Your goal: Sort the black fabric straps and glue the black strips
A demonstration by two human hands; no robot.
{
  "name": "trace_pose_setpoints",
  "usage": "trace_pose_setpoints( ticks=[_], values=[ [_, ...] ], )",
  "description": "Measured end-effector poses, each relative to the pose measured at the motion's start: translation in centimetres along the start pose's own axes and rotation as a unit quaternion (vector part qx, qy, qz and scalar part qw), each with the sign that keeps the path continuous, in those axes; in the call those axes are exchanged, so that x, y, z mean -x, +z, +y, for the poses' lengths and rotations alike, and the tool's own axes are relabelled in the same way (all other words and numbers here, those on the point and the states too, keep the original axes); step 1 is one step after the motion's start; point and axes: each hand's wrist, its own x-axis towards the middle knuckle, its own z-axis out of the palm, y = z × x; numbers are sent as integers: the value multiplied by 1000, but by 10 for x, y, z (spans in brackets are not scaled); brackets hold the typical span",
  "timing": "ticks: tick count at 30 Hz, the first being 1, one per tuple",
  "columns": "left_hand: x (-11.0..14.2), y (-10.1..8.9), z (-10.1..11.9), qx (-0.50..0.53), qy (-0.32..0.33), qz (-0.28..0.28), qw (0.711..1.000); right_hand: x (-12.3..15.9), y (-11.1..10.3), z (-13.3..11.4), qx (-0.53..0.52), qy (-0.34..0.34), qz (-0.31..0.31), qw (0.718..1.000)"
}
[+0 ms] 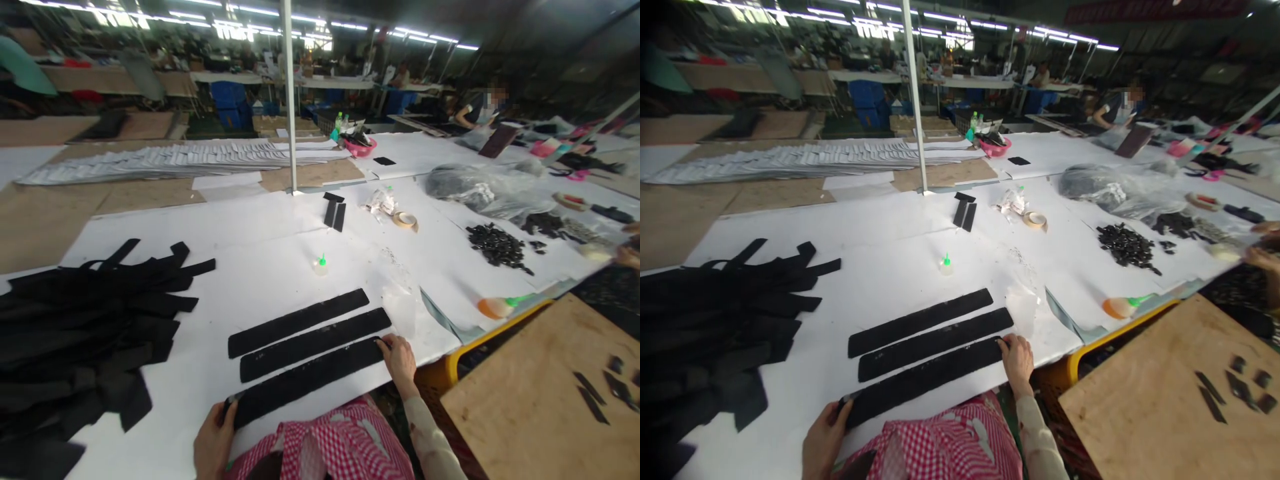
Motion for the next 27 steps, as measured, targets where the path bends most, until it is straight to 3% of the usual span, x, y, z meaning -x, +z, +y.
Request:
trace_pose_setpoints(
  ticks=[4, 12, 21, 27],
  values=[
    [10, 3, 9, -32, 20, 25, 999, -21, -5, 16, -52, -33, -23, 998],
    [16, 20, 42, -50, 88, 19, 995, -68, -9, 33, -94, 13, 1, 995],
    [-8, 29, 61, -72, 90, 122, 986, -74, -8, 15, -30, 26, -40, 998],
    [-14, 39, 72, -69, 80, 120, 987, -77, -11, 19, -29, 31, -81, 996]
  ],
)
